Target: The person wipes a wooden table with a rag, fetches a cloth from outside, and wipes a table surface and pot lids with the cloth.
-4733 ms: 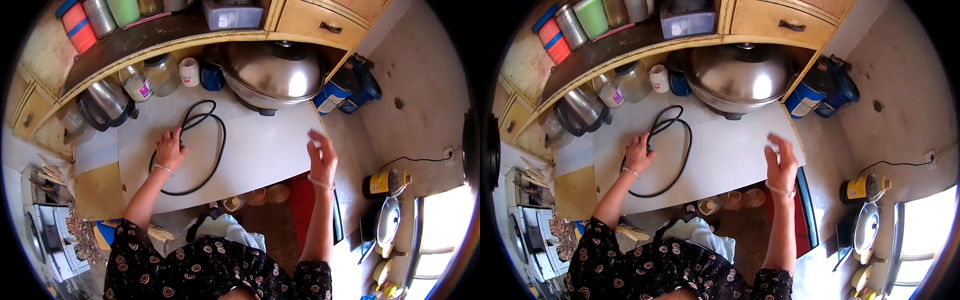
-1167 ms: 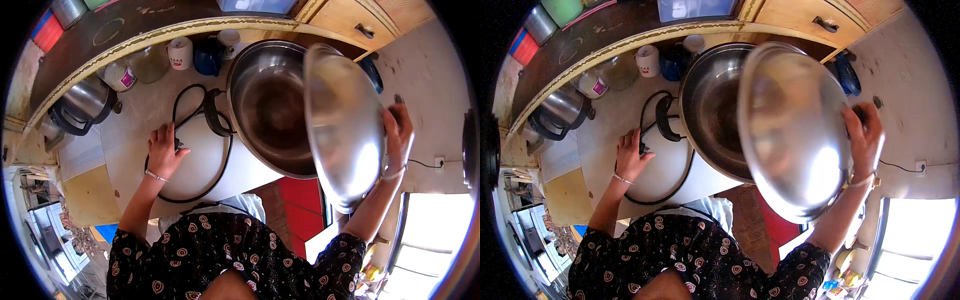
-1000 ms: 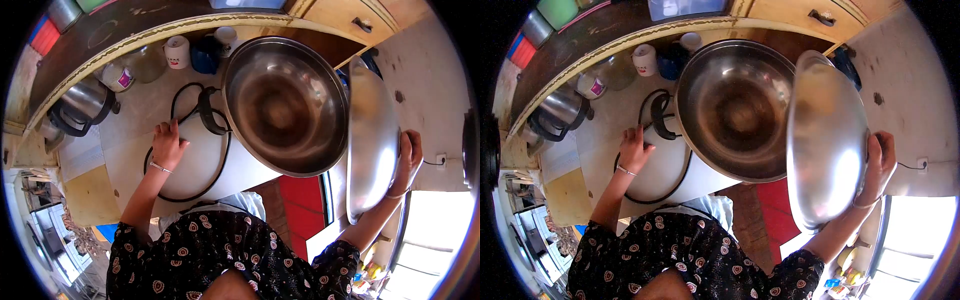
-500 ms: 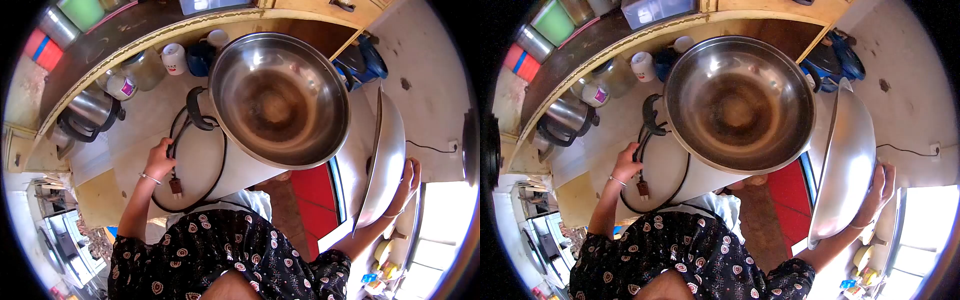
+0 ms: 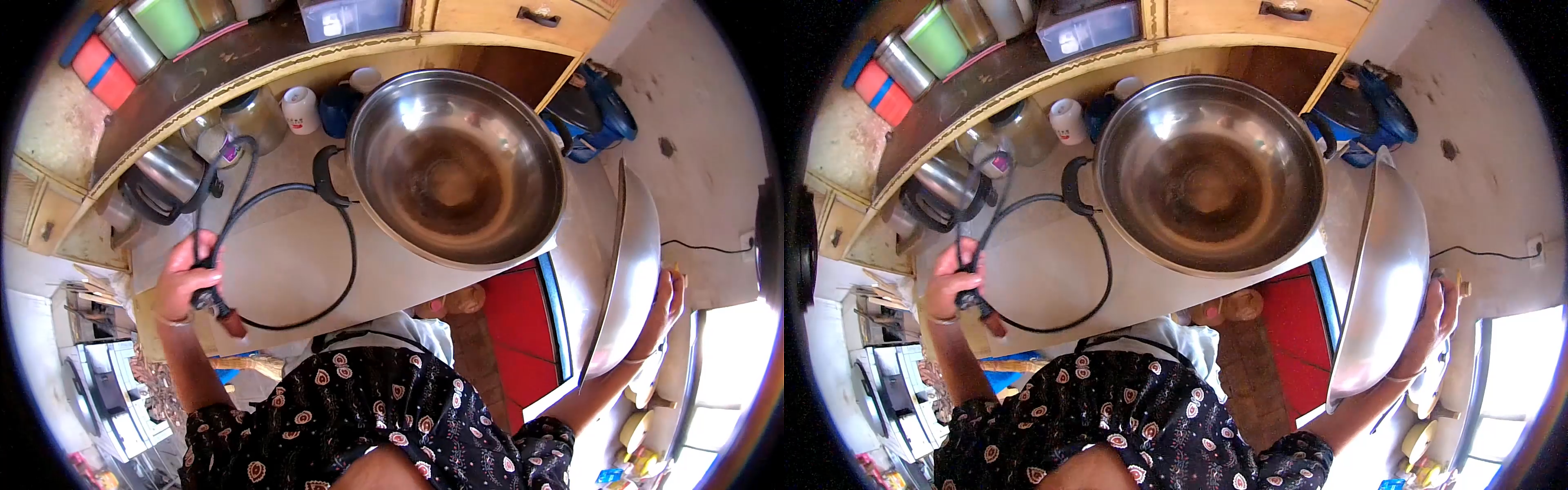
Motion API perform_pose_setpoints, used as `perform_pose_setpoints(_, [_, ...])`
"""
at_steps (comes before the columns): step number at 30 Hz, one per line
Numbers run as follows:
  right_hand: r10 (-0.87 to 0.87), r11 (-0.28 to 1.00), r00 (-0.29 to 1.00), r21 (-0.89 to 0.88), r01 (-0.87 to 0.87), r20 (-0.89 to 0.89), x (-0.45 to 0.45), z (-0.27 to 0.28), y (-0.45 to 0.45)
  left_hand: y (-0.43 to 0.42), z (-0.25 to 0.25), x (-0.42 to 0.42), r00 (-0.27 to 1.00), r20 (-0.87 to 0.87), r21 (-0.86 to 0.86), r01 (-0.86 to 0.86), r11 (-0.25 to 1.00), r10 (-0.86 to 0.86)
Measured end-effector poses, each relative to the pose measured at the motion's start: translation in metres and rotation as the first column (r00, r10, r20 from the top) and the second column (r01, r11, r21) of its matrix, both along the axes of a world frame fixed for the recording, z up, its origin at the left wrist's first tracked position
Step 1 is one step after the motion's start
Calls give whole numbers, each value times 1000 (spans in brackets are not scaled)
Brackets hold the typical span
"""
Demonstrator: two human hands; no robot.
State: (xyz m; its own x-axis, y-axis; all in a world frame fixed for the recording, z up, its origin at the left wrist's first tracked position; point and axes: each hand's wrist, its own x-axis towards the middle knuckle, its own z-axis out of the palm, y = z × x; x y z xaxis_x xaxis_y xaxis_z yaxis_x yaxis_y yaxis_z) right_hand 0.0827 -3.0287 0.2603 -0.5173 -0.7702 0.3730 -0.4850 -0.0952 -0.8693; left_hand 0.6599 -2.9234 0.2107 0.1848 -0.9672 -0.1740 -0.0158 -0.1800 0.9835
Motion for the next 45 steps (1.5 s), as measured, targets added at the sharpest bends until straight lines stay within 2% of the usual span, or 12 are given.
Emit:
perform_pose_setpoints(3, [30,998,992,-48,-36,-123,-13,-5,-3,11,41,-3,999,28,-110,25,994,-22])
perform_pose_setpoints(6, [15,1000,997,-1,-15,-71,-14,-4,-1,9,70,-6,997,1,-254,80,964,-83])
perform_pose_setpoints(12, [44,999,995,-26,-47,-94,-27,-10,1,-42,131,-51,964,168,-460,262,848,-207])
perform_pose_setpoints(18, [49,999,997,16,-48,-67,-37,-16,11,-111,155,-134,924,304,-494,360,791,-232])
perform_pose_setpoints(24, [-19,999,999,50,21,-40,-42,-21,33,-209,106,-183,771,532,-391,591,706,-351])
perform_pose_setpoints(28, [-8,999,1000,48,8,-7,-47,-26,42,-276,53,-201,623,745,-237,581,779,-238])
perform_pose_setpoints(31, [-28,998,998,59,25,50,-57,-30,61,-289,43,-207,515,840,-171,547,819,-169])
perform_pose_setpoints(35, [-68,995,996,75,64,53,-63,-34,63,-335,-7,-198,357,906,-98,700,707,-228])
perform_pose_setpoints(36, [-75,993,995,91,69,66,-62,-34,64,-333,-11,-201,250,934,4,710,704,-257])
perform_pose_setpoints(38, [-82,993,992,90,74,92,-62,-35,65,-340,-42,-198,212,934,38,739,673,-286])
perform_pose_setpoints(42, [-115,991,990,70,110,85,-62,-35,67,-323,-39,-211,53,946,194,696,691,-320])
perform_pose_setpoints(45, [-127,989,991,77,123,45,-64,-35,64,-327,-51,-208,-97,911,343,715,608,-400])
